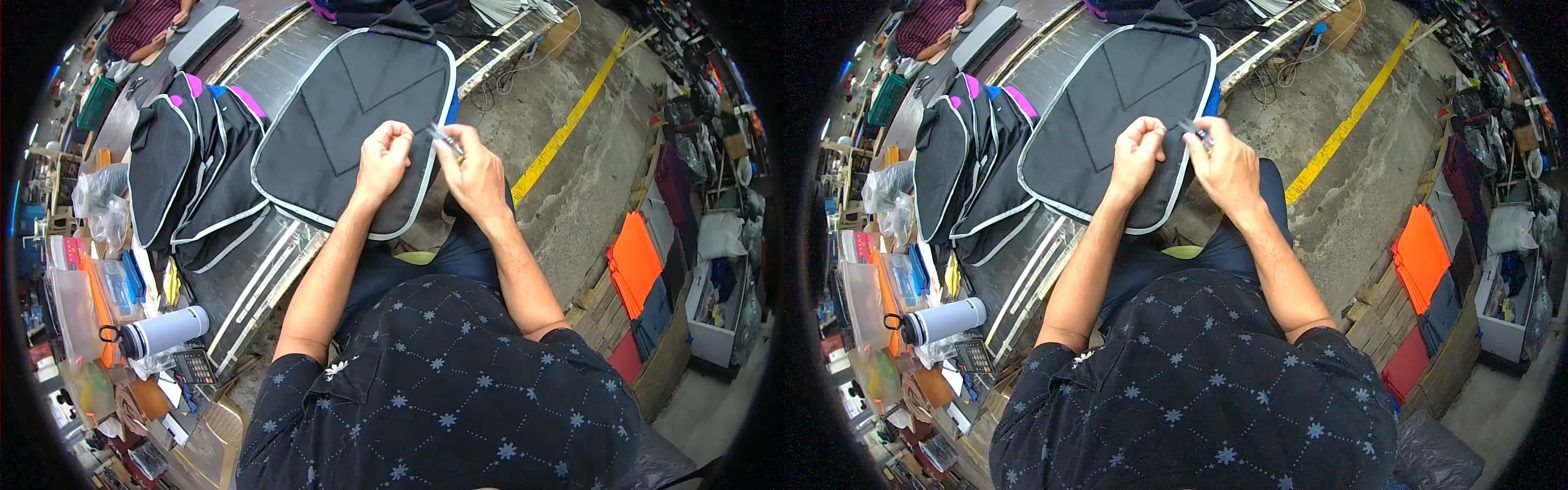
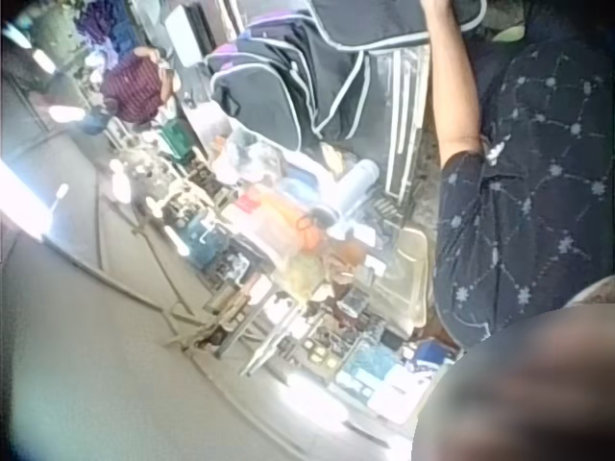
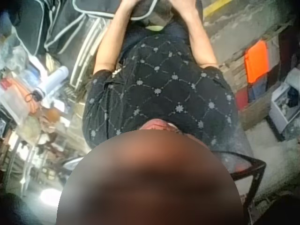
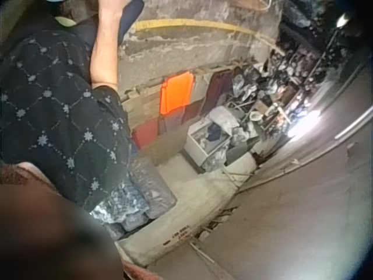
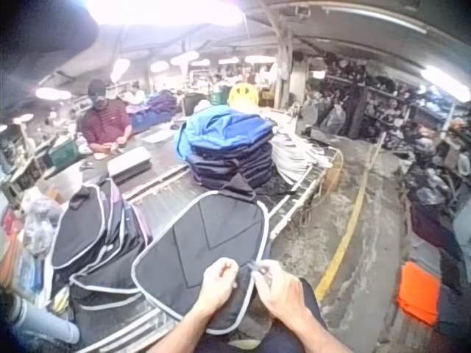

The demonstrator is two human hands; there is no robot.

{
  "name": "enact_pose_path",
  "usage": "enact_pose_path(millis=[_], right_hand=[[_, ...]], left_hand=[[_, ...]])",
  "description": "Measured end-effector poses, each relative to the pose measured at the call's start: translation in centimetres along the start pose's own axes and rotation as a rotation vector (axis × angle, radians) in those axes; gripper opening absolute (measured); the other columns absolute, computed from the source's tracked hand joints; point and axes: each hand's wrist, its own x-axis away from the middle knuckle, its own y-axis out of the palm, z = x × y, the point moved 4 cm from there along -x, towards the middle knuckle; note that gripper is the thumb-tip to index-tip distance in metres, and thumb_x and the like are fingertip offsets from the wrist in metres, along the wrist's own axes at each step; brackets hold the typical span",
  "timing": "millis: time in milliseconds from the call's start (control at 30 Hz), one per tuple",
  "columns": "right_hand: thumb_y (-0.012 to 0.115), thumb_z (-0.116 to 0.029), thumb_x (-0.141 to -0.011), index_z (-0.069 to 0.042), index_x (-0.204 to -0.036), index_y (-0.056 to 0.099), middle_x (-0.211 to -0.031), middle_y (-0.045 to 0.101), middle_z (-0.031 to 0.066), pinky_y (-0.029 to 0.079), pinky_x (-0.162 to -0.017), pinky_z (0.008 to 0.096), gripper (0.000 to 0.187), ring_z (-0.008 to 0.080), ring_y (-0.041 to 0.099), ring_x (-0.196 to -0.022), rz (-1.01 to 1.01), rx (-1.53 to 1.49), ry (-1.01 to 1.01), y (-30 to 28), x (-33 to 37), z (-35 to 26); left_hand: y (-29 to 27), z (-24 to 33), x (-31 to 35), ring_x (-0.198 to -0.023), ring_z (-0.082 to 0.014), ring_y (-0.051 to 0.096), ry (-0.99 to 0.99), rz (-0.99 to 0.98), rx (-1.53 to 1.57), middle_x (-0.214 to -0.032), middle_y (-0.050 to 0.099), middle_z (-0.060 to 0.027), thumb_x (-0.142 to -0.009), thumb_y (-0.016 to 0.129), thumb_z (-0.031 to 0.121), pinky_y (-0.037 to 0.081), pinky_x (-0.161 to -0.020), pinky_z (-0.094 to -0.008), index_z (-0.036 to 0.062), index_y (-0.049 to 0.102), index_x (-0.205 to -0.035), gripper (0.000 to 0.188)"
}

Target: Inspecting backpacks for quality control and trimming loose threads.

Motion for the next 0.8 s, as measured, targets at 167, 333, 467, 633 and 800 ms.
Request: enact_pose_path(millis=[167, 333, 467, 633, 800], right_hand=[[0.078, -0.027, -0.104, 0.002, -0.127, 0.069, -0.094, 0.077, 0.0062, 0.054, -0.070, 0.0307, 0.038, 0.0125, 0.070, -0.080, 0.080, -0.393, 0.302, 2.0, 0.6, 5.0], [0.083, -0.019, -0.098, 0.001, -0.116, 0.075, -0.092, 0.072, -0.0025, 0.047, -0.065, 0.0233, 0.028, 0.0048, 0.060, -0.073, -0.135, -0.809, 0.597, 5.7, 3.0, 6.8], [0.077, -0.019, -0.103, -0.001, -0.114, 0.075, -0.095, 0.071, -0.0033, 0.050, -0.073, 0.0240, 0.021, 0.0056, 0.062, -0.080, -0.121, -0.977, 0.594, 6.9, 3.5, 7.2], [0.075, -0.020, -0.105, -0.002, -0.113, 0.075, -0.097, 0.071, -0.0032, 0.049, -0.077, 0.0239, 0.019, 0.0049, 0.061, -0.084, -0.122, -1.028, 0.599, 7.2, 4.0, 7.1], [0.073, -0.020, -0.106, -0.002, -0.112, 0.074, -0.097, 0.071, -0.0035, 0.050, -0.079, 0.0235, 0.020, 0.0053, 0.061, -0.085, -0.091, -0.936, 0.541, 7.0, 4.0, 7.0]], left_hand=[[-1.3, 0.9, 1.4, -0.066, -0.0062, 0.055, 0.157, 0.030, -0.217, -0.078, 0.060, 0.0017, -0.110, 0.061, 0.020, 0.047, -0.062, -0.0263, 0.0013, 0.068, -0.096, 0.024], [-0.1, 2.7, 3.0, -0.063, -0.0098, 0.059, 0.350, 0.038, -0.483, -0.078, 0.065, -0.0029, -0.098, 0.077, 0.007, 0.049, -0.060, -0.0302, 0.0008, 0.078, -0.097, 0.006], [0.6, 2.8, 3.5, -0.061, -0.0205, 0.063, 0.466, 0.003, -0.642, -0.082, 0.069, -0.0091, -0.091, 0.082, 0.008, 0.052, -0.060, -0.0341, 0.0056, 0.081, -0.102, 0.011], [1.6, 3.0, 3.7, -0.073, -0.0329, 0.072, 0.575, 0.027, -0.816, -0.087, 0.070, -0.0090, -0.089, 0.079, 0.010, 0.059, -0.066, -0.0437, 0.0088, 0.079, -0.094, 0.005], [2.6, 3.1, 3.2, -0.071, -0.0341, 0.072, 0.615, 0.015, -0.990, -0.085, 0.068, -0.0082, -0.087, 0.078, 0.010, 0.058, -0.062, -0.0442, 0.0095, 0.072, -0.086, 0.006]])
